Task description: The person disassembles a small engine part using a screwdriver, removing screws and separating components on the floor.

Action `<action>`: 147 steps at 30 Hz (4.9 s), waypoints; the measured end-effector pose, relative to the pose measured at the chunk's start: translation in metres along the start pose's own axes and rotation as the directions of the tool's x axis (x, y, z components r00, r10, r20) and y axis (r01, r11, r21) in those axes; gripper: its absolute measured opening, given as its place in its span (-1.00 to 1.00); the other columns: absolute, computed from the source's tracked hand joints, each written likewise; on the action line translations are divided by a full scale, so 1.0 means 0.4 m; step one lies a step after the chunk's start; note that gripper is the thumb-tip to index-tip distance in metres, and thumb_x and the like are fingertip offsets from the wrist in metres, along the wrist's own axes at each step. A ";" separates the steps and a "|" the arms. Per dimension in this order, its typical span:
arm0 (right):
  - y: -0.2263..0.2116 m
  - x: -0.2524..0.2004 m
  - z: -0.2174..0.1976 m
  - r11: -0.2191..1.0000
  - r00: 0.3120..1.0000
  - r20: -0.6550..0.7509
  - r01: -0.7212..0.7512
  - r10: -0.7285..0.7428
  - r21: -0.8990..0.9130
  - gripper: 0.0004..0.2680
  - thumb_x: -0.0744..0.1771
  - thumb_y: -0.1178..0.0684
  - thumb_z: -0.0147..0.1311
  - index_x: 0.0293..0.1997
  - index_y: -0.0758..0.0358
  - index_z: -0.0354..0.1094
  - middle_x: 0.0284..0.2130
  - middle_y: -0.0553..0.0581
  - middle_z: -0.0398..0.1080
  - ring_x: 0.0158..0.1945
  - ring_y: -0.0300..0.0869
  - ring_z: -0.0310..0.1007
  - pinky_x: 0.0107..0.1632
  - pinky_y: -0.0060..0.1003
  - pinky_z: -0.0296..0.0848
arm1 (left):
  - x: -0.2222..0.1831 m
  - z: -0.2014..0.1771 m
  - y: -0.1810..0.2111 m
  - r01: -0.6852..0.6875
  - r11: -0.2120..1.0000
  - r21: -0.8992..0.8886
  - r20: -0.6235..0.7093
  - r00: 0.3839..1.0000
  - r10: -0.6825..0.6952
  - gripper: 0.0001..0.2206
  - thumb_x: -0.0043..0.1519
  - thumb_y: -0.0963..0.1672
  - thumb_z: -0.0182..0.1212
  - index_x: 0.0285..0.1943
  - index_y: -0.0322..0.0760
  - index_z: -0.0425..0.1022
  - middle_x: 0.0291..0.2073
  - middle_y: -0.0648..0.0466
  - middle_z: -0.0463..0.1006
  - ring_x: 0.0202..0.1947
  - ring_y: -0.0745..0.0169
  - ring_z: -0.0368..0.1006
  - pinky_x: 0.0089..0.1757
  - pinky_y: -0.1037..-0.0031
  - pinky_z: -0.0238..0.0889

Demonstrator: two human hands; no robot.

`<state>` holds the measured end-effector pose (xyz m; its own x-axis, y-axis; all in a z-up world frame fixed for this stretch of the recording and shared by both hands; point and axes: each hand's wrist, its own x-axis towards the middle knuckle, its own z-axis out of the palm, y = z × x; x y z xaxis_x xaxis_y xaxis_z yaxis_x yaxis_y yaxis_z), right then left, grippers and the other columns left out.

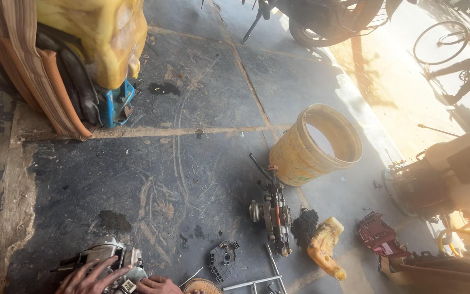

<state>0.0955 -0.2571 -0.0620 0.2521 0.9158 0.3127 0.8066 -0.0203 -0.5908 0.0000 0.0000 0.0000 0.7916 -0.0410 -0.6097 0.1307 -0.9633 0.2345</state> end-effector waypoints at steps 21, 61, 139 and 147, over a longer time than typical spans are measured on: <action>-0.212 -0.090 -0.387 0.725 0.726 -0.142 -0.611 0.673 0.318 -0.82 0.23 0.19 0.36 -0.13 0.28 0.59 -0.35 0.17 0.58 -0.31 -0.16 0.66 -0.27 -0.25 0.61 | -0.268 -0.326 0.218 0.219 0.918 -0.331 0.006 0.973 -0.230 -0.22 0.03 0.15 0.47 0.49 0.52 0.20 0.52 0.38 0.02 0.54 0.00 -0.08 0.44 -0.09 -0.25; -0.067 -0.117 -0.549 0.679 0.705 -0.309 -0.705 0.638 -0.204 -0.74 0.28 0.00 0.26 -0.02 0.32 0.48 -0.11 0.29 0.50 -0.15 0.13 0.56 -0.10 -0.04 0.52 | -0.281 -0.341 0.258 0.032 0.956 -0.291 -0.172 0.981 -0.085 -0.26 -0.06 0.03 0.53 0.40 0.25 0.39 0.46 0.07 0.14 0.50 -0.15 -0.14 0.36 -0.15 -0.33; -0.275 -0.001 -0.430 -0.429 0.223 0.489 -0.268 0.843 0.862 -0.90 0.43 0.16 -0.13 -0.06 0.41 0.18 -0.19 0.35 0.48 -0.17 -0.05 0.55 -0.11 -0.34 0.62 | -0.228 -0.369 0.092 -0.103 0.940 -0.325 -0.401 0.915 -0.039 -0.62 0.19 0.09 0.24 0.09 -0.05 0.61 0.27 -0.04 0.47 0.31 -0.10 0.32 0.24 -0.08 0.09; -0.299 0.027 -0.471 -0.591 0.138 0.645 -0.293 0.751 0.751 -0.96 0.41 0.18 -0.13 -0.16 0.31 0.21 -0.38 0.14 0.39 -0.43 -0.27 0.36 -0.51 -0.51 0.28 | -0.216 -0.360 0.103 -0.044 0.950 -0.308 -0.315 0.947 -0.058 -0.60 0.20 0.07 0.17 0.13 -0.08 0.58 0.35 -0.06 0.38 0.39 -0.11 0.22 0.26 -0.06 0.04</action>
<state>0.1025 -0.3202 0.1522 0.2959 0.3701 -0.8806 -0.9525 0.0454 -0.3010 0.0228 0.0022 0.1714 0.9303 0.1001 -0.3530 0.2728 -0.8321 0.4829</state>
